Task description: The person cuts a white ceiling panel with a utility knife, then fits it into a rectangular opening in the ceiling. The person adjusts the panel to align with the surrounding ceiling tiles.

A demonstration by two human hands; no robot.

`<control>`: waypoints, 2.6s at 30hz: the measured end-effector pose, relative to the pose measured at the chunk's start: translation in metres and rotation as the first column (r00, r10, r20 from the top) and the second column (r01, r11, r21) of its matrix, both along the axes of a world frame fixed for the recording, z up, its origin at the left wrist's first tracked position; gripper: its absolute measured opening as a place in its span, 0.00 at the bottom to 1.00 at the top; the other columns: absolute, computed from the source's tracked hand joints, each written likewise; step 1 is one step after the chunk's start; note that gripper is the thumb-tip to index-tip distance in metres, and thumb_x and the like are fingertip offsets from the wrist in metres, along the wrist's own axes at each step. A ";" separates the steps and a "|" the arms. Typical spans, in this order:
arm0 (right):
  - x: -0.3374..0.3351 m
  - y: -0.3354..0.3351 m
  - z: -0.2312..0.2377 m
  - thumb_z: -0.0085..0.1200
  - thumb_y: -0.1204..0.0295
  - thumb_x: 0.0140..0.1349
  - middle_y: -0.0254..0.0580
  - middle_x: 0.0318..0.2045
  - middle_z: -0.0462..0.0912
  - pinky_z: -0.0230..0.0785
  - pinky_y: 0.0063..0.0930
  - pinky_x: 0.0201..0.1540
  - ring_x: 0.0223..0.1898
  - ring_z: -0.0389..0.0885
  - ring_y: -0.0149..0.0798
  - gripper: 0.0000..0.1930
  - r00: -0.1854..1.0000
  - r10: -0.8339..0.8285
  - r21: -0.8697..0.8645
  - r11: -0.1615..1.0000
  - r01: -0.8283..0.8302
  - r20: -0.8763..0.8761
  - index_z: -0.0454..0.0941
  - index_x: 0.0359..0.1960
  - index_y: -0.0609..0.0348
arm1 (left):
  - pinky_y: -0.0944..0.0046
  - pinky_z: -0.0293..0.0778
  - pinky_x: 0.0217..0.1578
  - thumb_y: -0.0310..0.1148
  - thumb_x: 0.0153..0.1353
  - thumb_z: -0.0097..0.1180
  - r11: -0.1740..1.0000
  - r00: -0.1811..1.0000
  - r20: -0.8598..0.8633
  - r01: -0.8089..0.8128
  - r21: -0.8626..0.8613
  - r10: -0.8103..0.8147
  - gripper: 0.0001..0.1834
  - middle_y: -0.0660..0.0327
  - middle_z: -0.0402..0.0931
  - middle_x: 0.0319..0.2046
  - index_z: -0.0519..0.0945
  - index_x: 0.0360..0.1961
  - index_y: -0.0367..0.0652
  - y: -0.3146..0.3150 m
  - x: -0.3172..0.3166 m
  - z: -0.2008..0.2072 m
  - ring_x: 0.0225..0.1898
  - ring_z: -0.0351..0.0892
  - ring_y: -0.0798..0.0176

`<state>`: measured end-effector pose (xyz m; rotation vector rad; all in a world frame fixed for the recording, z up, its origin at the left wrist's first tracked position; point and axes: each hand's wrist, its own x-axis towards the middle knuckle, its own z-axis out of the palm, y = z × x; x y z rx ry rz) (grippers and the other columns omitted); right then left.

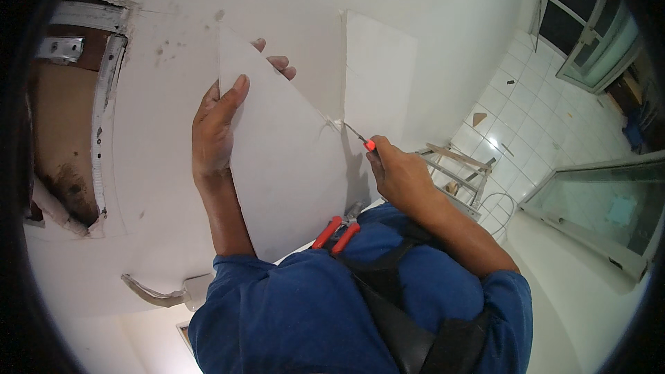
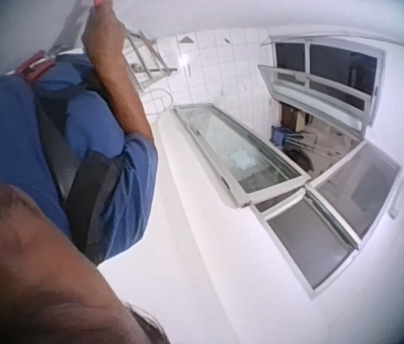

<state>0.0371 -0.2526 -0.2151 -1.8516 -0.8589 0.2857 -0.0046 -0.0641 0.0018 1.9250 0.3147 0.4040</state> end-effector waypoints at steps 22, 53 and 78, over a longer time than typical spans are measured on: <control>0.062 0.002 0.044 0.56 0.69 0.75 0.54 0.31 0.86 0.76 0.46 0.31 0.29 0.86 0.56 0.11 0.978 -0.071 0.145 0.988 0.043 0.195 0.75 0.52 0.60 | 0.41 0.72 0.65 0.46 0.54 0.62 0.974 0.999 0.021 0.035 -0.222 -0.032 0.47 0.41 0.82 0.53 0.67 0.69 0.21 0.020 -0.011 -0.008 0.62 0.80 0.40; 0.052 -0.007 0.054 0.59 0.71 0.73 0.55 0.26 0.84 0.75 0.46 0.28 0.26 0.85 0.61 0.11 0.988 -0.129 0.054 0.991 0.125 0.087 0.76 0.53 0.58 | 0.41 0.58 0.73 0.43 0.53 0.58 0.951 0.984 0.040 0.178 -0.253 -0.174 0.37 0.44 0.82 0.55 0.79 0.61 0.27 0.001 -0.032 -0.005 0.69 0.71 0.44; 0.031 -0.017 0.010 0.59 0.72 0.73 0.55 0.23 0.80 0.74 0.41 0.27 0.24 0.85 0.58 0.12 0.968 -0.251 0.211 0.947 0.242 0.016 0.75 0.54 0.58 | 0.41 0.50 0.78 0.42 0.49 0.59 0.945 0.965 -0.060 0.238 -0.225 -0.257 0.44 0.41 0.82 0.55 0.72 0.66 0.22 -0.014 -0.020 0.007 0.65 0.77 0.43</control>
